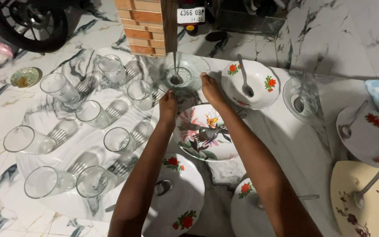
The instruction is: Wiping and arranging plates, glasses, and cutlery on a low table.
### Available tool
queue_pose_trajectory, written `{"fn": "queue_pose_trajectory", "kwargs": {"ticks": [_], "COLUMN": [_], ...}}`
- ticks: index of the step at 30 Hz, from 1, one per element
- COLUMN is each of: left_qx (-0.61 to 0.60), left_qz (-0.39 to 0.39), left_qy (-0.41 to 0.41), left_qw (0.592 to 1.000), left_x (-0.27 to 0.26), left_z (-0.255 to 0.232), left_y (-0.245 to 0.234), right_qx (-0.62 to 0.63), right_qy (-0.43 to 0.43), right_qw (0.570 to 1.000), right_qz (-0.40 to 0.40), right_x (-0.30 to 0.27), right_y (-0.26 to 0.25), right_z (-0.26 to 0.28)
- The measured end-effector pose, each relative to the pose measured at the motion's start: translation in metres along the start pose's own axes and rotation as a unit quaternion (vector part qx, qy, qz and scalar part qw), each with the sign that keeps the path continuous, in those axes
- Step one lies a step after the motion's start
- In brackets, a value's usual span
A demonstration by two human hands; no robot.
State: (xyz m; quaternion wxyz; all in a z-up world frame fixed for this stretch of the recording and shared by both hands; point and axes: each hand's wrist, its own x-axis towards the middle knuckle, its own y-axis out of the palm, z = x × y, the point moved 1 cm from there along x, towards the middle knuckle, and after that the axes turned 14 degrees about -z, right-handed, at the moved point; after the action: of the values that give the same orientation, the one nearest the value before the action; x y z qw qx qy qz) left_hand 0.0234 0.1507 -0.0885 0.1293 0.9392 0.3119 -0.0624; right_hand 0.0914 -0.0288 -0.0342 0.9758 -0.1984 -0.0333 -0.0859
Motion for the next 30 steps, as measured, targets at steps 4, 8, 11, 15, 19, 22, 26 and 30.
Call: {"fn": "queue_pose_trajectory", "kwargs": {"ticks": [4,8,11,15,19,22,26,30], "left_qx": [0.004,-0.016,-0.009,0.049,0.099,0.144,0.131,0.091], "left_qz": [0.020,0.052,0.045,0.024,0.018,0.014,0.038,0.082], "left_qy": [0.005,0.001,-0.024,0.017,0.050,0.111,0.158,0.189], "left_qw": [1.000,0.999,0.999,0.998,0.994,0.983,0.978,0.974], "left_x": [0.001,-0.009,-0.006,-0.013,-0.050,-0.079,-0.112,-0.119], "left_z": [0.012,-0.008,-0.012,-0.025,-0.056,-0.084,-0.115,-0.107], "left_y": [-0.002,-0.004,-0.005,-0.012,-0.014,-0.010,-0.002,0.021], "right_qx": [0.001,-0.093,-0.030,0.065,0.072,0.100,0.163,0.281], "right_qy": [-0.009,0.057,0.009,-0.004,-0.004,0.061,0.016,-0.054], "right_qw": [1.000,0.994,0.999,0.998,0.997,0.993,0.986,0.956], "right_qz": [0.001,0.017,0.009,-0.004,-0.005,0.008,0.018,0.059], "right_x": [-0.016,-0.045,-0.025,-0.030,-0.044,-0.061,-0.079,-0.079], "right_y": [-0.014,-0.032,-0.021,-0.029,-0.040,-0.053,-0.072,-0.092], "right_z": [0.020,0.067,0.028,0.027,0.040,0.058,0.081,0.053]}}
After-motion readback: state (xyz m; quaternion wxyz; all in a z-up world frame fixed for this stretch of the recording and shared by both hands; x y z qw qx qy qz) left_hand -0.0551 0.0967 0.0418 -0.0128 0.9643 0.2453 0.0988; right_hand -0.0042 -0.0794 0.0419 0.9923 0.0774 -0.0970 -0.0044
